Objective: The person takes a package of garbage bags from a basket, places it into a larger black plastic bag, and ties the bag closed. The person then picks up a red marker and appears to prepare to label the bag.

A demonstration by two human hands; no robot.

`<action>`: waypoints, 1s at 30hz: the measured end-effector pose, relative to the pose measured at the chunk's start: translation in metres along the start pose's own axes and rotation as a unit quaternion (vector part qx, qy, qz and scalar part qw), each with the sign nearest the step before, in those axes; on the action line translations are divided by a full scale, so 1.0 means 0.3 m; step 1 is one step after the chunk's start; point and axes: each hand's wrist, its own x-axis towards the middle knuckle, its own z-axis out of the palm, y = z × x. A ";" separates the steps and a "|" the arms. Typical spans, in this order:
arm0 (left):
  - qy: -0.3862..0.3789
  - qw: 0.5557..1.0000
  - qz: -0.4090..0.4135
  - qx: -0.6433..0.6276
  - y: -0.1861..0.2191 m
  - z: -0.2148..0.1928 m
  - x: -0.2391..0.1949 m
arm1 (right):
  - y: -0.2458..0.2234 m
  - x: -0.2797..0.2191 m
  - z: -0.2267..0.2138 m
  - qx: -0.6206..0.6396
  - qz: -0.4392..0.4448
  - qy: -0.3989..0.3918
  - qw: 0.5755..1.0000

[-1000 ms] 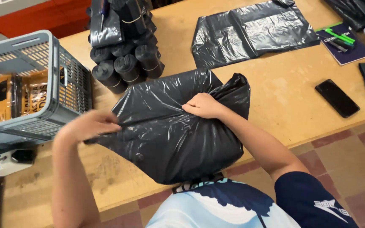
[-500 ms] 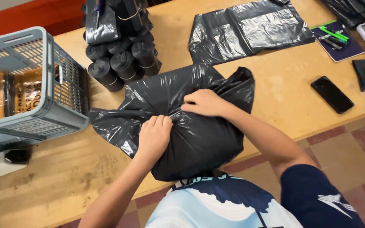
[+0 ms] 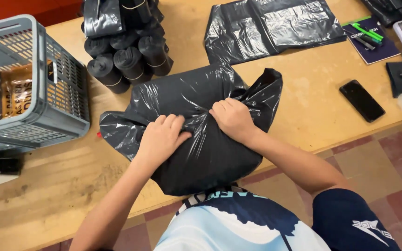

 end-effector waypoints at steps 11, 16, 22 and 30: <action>0.028 0.996 -0.024 0.083 -0.024 -0.012 -0.011 | 0.007 -0.009 0.061 0.154 0.101 -0.065 0.981; -0.005 0.999 -0.049 -0.002 -0.070 0.077 -0.055 | 0.036 0.021 0.029 0.232 0.136 -0.135 0.954; -0.021 0.990 -0.097 -0.105 -0.069 0.061 -0.043 | 0.077 0.020 0.047 0.330 0.145 -0.180 0.915; -0.025 0.968 -0.153 -0.195 -0.078 0.141 -0.091 | 0.078 0.002 0.078 0.378 0.155 -0.176 0.896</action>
